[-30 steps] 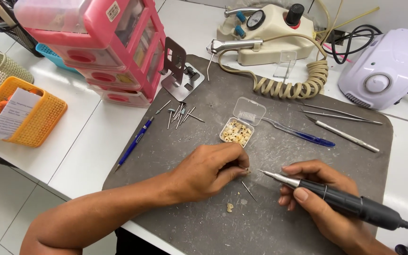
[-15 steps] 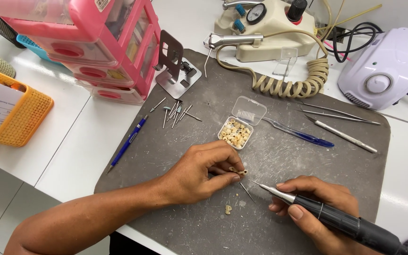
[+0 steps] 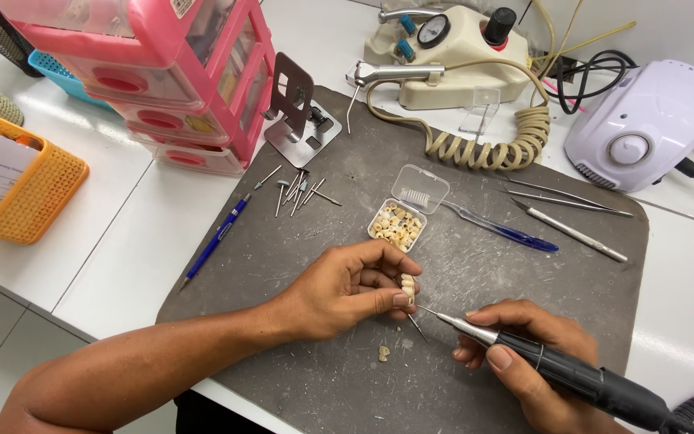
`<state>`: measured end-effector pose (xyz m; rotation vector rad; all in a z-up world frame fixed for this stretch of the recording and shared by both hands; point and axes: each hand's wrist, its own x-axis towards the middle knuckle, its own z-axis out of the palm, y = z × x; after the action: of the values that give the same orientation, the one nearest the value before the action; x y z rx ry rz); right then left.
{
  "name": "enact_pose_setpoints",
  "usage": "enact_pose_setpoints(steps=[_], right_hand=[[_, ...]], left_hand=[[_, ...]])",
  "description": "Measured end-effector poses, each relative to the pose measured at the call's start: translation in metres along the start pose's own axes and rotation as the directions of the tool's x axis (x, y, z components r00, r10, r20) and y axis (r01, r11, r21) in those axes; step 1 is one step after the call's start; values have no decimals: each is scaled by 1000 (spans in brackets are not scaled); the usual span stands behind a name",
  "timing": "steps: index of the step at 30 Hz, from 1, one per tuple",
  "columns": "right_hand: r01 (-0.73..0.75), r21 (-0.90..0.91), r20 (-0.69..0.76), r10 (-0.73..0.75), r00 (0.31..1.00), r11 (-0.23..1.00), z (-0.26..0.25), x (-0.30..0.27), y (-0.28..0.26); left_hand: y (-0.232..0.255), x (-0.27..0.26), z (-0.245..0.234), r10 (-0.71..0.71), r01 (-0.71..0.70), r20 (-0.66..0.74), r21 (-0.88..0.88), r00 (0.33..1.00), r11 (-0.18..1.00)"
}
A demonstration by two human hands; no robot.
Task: The recorder uses a dental handpiece to refine and finish dental crowns at a laboratory workbench.
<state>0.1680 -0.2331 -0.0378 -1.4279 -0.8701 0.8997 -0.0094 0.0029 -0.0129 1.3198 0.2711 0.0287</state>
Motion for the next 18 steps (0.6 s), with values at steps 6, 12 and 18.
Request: enact_pose_setpoints(steps=[6, 12, 18], right_hand=[[76, -140, 70, -67, 995, 987, 1, 5, -8], [40, -164, 84, -27, 996, 986, 1, 6, -7], [88, -215, 115, -65, 991, 973, 4, 8, -8]], left_hand=[[-3, 1, -3, -39, 40, 26, -23, 999, 999], [-8, 2, -4, -35, 37, 37, -63, 999, 997], [-9, 2, -3, -49, 51, 43, -47, 998, 998]])
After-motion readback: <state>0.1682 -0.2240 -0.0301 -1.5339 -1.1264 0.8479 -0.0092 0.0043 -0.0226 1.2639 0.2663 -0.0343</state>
